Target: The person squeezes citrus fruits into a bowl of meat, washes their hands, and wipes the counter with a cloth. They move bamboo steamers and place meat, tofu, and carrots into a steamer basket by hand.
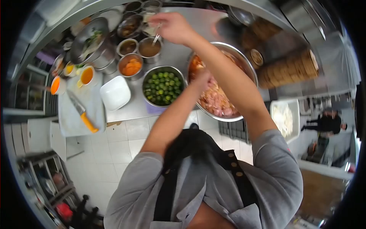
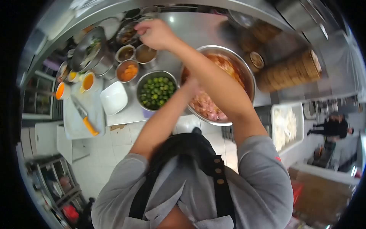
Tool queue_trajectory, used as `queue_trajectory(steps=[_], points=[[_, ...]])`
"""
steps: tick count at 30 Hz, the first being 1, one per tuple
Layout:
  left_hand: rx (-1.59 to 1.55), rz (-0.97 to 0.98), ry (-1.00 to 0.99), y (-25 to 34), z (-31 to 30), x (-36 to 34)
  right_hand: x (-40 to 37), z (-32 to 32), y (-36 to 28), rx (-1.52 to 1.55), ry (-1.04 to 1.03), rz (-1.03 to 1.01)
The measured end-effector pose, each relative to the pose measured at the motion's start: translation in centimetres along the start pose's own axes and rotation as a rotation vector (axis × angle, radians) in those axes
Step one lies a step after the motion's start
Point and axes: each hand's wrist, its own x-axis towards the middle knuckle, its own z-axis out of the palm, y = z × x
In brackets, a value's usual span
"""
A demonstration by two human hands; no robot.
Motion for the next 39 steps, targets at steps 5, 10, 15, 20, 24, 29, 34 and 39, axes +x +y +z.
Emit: queue_trajectory(steps=[5, 10, 15, 20, 24, 29, 34, 39], points=[[0.123, -0.068, 0.103, 4.6, 1.9, -2.5, -18.1, -9.3, 9.2, -0.326, 0.317, 0.367], [0.053, -0.106, 0.015, 5.3, 3.2, -1.6, -26.1, -7.1, 12.8, -0.399, 0.092, 0.368], [0.0, -0.12, 0.012, 5.6, 3.4, -2.5, -25.4, -5.9, 14.3, -0.567, 0.009, 0.284], [-0.064, -0.137, 0.02, 5.2, 1.9, -4.1, -24.8, -5.6, 14.1, -0.71, -0.059, 0.257], [-0.077, -0.155, 0.022, 4.0, 0.8, -4.7, -24.6, -5.4, 14.1, -0.734, -0.117, 0.251], [-0.155, -0.201, 0.033, 2.9, 0.1, -4.8, -24.6, -4.8, 13.8, -0.706, -0.06, 0.209], [-0.16, -0.206, 0.019, 2.8, -0.2, -5.4, -24.5, -4.7, 13.9, -0.661, -0.054, 0.192], [-0.167, -0.189, 0.054, 2.5, -0.5, -5.3, -24.5, -4.7, 14.3, -0.663, -0.058, 0.185]])
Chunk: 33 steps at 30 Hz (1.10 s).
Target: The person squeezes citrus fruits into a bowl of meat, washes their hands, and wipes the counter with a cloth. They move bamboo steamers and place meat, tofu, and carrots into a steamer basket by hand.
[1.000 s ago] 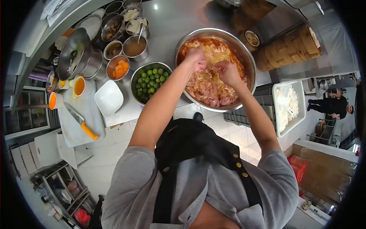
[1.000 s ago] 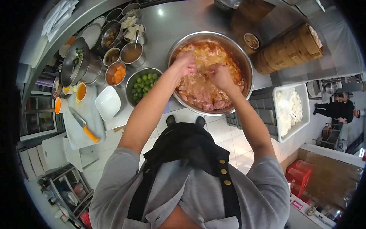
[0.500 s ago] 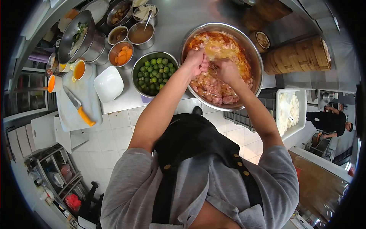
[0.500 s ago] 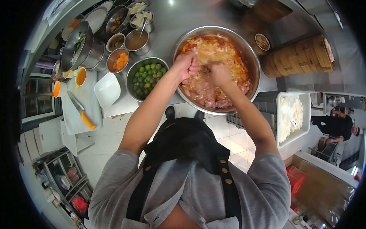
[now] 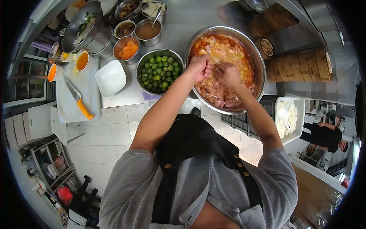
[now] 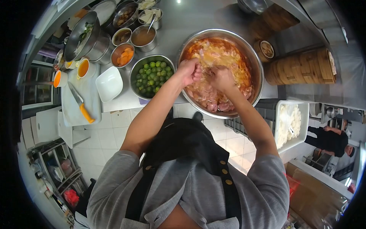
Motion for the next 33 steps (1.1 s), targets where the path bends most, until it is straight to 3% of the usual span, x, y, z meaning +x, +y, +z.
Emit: queue_trajectory(steps=[8, 11, 14, 16, 17, 22, 23, 25, 26, 28, 30, 33], points=[[0.087, 0.077, 0.082, -1.2, 0.1, 1.4, -0.6, -0.2, 1.6, 0.085, -0.002, 0.021], [0.101, 0.109, 0.067, -1.6, 0.7, 1.6, -0.3, -3.4, 0.3, 0.173, 0.11, 0.018], [0.012, 0.09, -0.087, -2.5, 1.6, 2.4, 0.7, -7.1, -3.1, 0.29, 0.145, 0.123], [-0.15, 0.109, -0.071, -3.6, 3.0, 3.1, 0.7, -7.9, -3.7, 0.289, -0.151, -0.016], [-0.181, 0.022, -0.17, -4.8, 2.2, 5.7, 0.8, -7.9, -3.4, 0.257, -0.179, -0.031], [-0.234, 0.037, -0.357, -5.9, 2.8, 4.9, 1.5, -11.1, -6.2, 0.226, -0.18, 0.021], [-0.329, 0.121, -0.445, -7.1, 3.3, 6.6, 2.1, -10.2, -6.3, 0.262, -0.001, -0.074], [-0.432, 0.227, -0.527, -8.0, 3.0, 6.1, 4.3, -9.9, -10.1, 0.305, -0.009, -0.117], [-0.227, 0.577, -0.555, -8.5, 3.3, 4.1, 5.4, -8.9, -11.6, 0.354, -0.031, -0.176], [-0.011, 0.93, -0.562, -8.1, 3.7, 1.9, 7.7, -5.2, -14.4, 0.385, -0.192, -0.252], [0.011, 0.196, -0.264, -7.8, 4.5, 1.8, 9.5, 0.9, -15.2, 0.342, -0.314, -0.346], [-0.137, 0.162, -0.146, -8.3, 5.1, 2.7, 9.8, 6.4, -16.6, 0.057, -0.391, -0.351]])
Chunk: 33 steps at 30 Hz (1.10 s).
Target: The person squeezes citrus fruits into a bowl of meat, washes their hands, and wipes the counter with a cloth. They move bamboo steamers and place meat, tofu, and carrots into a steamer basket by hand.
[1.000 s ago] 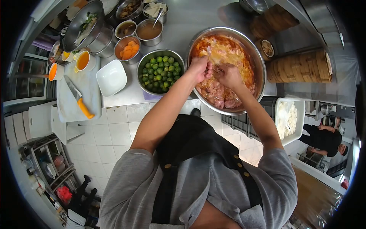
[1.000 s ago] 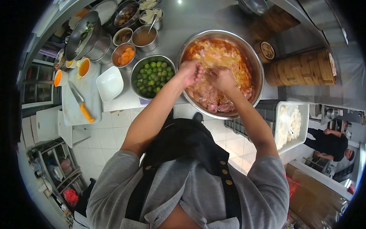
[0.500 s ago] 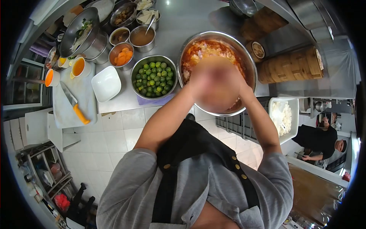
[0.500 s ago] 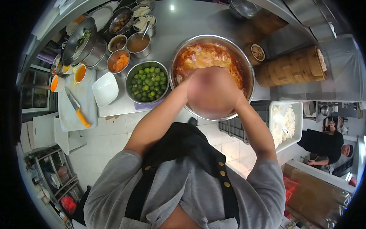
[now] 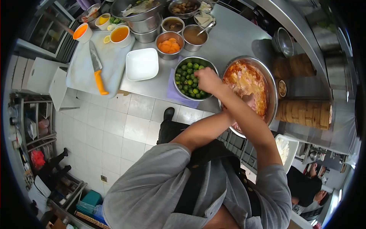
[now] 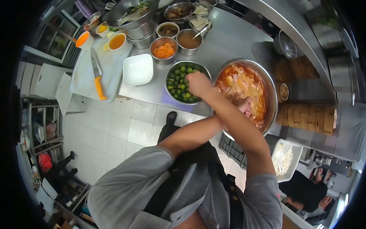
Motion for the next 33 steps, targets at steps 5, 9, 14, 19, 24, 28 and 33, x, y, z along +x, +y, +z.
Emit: queue_trajectory(steps=[5, 9, 14, 19, 24, 28, 33], points=[[-0.037, -0.099, 0.092, 0.5, 0.6, 0.5, 1.1, 0.5, -2.9, -0.056, -0.194, 0.215], [-0.239, -0.153, -0.06, 0.1, -0.2, 0.9, 1.0, 0.1, -4.2, -0.108, -0.108, 0.243], [0.318, 0.633, -0.382, 0.9, -2.8, -1.4, -3.8, -7.4, -0.3, 0.26, 0.246, 0.309], [-0.323, -0.119, -0.127, 2.0, -0.8, 3.8, -13.5, -15.3, 5.9, 0.494, 0.294, 0.633], [-0.336, -0.028, 0.038, 2.5, 1.7, 1.7, -17.6, -12.1, 9.1, 0.161, 0.212, 0.514], [-0.387, -0.042, 0.033, -0.1, 1.2, 5.0, -18.3, -11.1, 9.4, -0.01, 0.125, 0.386], [-0.357, -0.038, 0.107, -0.3, 1.3, 4.5, -18.5, -10.5, 9.5, -0.088, 0.097, 0.36]])
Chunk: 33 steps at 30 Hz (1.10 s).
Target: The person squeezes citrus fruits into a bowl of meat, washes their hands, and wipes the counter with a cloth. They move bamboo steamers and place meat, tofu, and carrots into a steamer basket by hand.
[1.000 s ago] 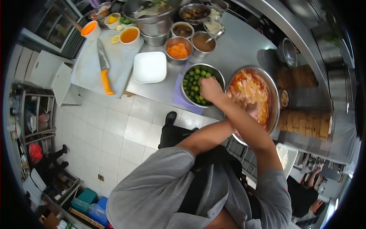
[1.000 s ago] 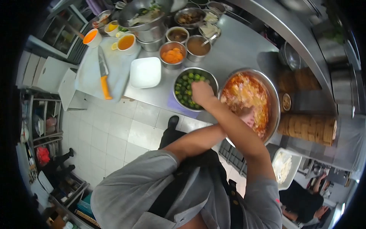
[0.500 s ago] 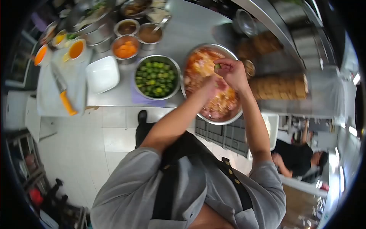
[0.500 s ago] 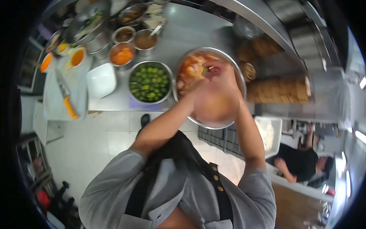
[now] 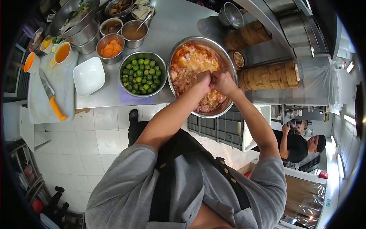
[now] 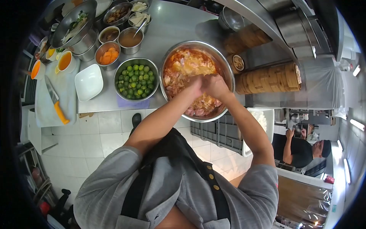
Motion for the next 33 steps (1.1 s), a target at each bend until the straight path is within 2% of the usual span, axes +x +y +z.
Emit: queue_trajectory(steps=[6, 8, 12, 18, 23, 26, 33], points=[[0.044, 0.012, -0.038, 0.1, -0.1, -0.1, 0.3, -0.9, -0.8, -0.11, -0.111, -0.014], [0.057, 0.005, -0.024, 0.6, 0.0, -0.5, 0.3, -0.8, 0.1, -0.104, -0.167, -0.114], [0.093, -0.033, -0.059, 1.1, 0.0, -0.9, 0.0, -0.6, 0.5, -0.003, -0.103, -0.088], [0.172, 0.005, -0.035, 0.6, 0.1, -0.5, -0.1, -0.3, 0.5, -0.151, -0.174, -0.092], [0.192, 0.013, -0.059, 0.1, -0.4, 0.4, -0.1, 0.0, 0.3, -0.267, -0.136, -0.094], [0.153, 0.043, 0.002, 0.4, 0.0, -0.5, -0.1, 0.2, 0.2, -0.231, -0.071, -0.17], [0.222, 0.047, -0.015, 2.0, 0.2, -2.2, -0.1, 1.2, 0.4, -0.193, -0.016, -0.166]])
